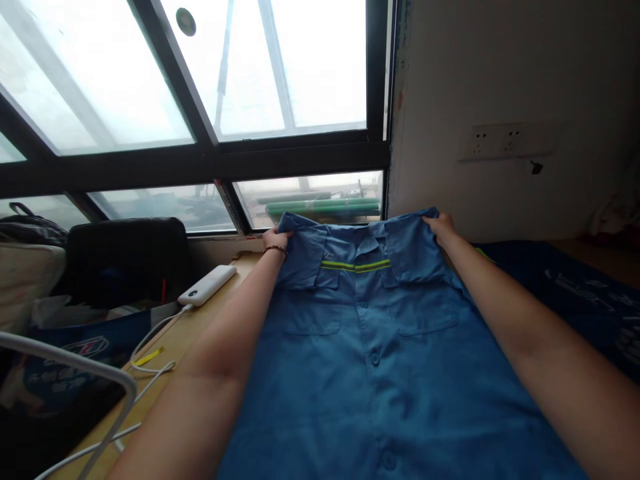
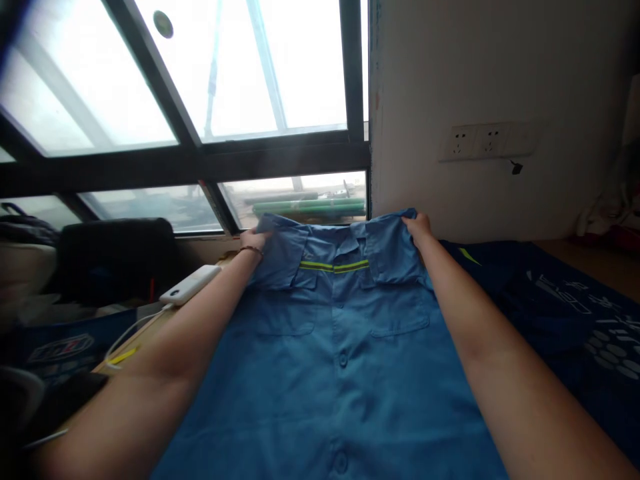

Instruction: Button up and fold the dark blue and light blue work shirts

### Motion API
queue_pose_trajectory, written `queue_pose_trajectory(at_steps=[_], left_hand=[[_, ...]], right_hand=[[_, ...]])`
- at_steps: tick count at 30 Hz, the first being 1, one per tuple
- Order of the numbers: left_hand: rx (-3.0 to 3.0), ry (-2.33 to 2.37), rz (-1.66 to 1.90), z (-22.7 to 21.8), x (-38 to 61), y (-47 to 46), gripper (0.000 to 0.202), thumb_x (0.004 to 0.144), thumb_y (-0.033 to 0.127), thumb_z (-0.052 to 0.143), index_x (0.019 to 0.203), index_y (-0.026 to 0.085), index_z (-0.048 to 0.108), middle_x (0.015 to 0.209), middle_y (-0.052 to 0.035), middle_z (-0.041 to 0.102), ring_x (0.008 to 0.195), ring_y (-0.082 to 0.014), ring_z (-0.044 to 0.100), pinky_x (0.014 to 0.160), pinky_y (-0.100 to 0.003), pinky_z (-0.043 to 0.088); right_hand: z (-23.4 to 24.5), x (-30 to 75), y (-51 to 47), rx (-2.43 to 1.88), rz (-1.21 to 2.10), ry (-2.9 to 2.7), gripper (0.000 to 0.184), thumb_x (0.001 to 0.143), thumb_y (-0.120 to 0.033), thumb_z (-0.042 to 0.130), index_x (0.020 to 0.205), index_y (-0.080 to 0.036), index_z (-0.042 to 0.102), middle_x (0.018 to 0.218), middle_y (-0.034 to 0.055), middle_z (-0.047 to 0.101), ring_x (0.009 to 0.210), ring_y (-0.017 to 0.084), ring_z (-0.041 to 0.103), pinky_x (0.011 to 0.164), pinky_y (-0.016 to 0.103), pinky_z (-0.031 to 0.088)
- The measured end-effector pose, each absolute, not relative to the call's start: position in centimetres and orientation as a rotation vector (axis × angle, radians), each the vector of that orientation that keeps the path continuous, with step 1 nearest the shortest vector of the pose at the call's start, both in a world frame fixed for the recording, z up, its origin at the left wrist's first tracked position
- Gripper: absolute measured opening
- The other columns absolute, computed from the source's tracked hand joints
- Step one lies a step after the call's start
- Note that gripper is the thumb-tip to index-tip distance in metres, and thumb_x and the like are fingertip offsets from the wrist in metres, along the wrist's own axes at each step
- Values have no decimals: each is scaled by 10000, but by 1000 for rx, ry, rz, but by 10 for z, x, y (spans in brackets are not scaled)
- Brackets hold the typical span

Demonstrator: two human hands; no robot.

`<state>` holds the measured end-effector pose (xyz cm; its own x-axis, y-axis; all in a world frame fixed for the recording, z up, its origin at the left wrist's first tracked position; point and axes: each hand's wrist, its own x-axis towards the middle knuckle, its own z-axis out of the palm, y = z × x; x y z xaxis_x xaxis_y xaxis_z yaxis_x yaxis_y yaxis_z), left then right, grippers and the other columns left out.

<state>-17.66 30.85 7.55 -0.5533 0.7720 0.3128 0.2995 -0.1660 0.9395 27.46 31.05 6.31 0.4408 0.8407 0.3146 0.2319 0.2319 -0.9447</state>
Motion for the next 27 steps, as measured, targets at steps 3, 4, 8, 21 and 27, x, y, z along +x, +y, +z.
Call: queue_pose_trajectory(at_steps=[3,4,8,21,27], left_hand=[[1184,1618,1864,108,-177,308,419,546,231,679,918,50,614,733,-46,621,661,-144,560,652,-294,474],[1167,1551,1884,115,-178,303,428,543,226,678,927,49,609,731,-45,620,656,-142,562,648,-294,476],[1146,1297,1854,113,-186,263,417,470,219,705,848,64,622,685,-35,613,635,-158,574,641,-311,480],[1682,1515,966,11,-231,25,285,605,362,609,828,187,640,802,-7,655,781,-212,592,721,-292,461],[2344,1689,526,14,-229,0,351,626,253,554,974,260,600,992,-31,628,988,-241,518,969,-406,281]], right_hand=[[99,277,315,-1185,524,-988,165,657,-185,615,807,-133,570,761,37,612,715,145,580,643,269,493],[107,278,311,-1117,544,-970,161,650,-176,621,795,-131,568,763,36,611,704,139,581,649,273,492],[111,279,269,-906,720,-998,221,594,-130,641,798,-129,557,773,27,608,687,124,583,683,286,488],[-4,297,19,-1334,791,-2046,560,633,-172,568,1179,-233,464,904,36,614,839,202,591,806,331,451],[-17,286,-12,-1329,255,-2402,636,661,-80,447,1273,-240,381,1016,56,595,951,197,554,844,341,431]])
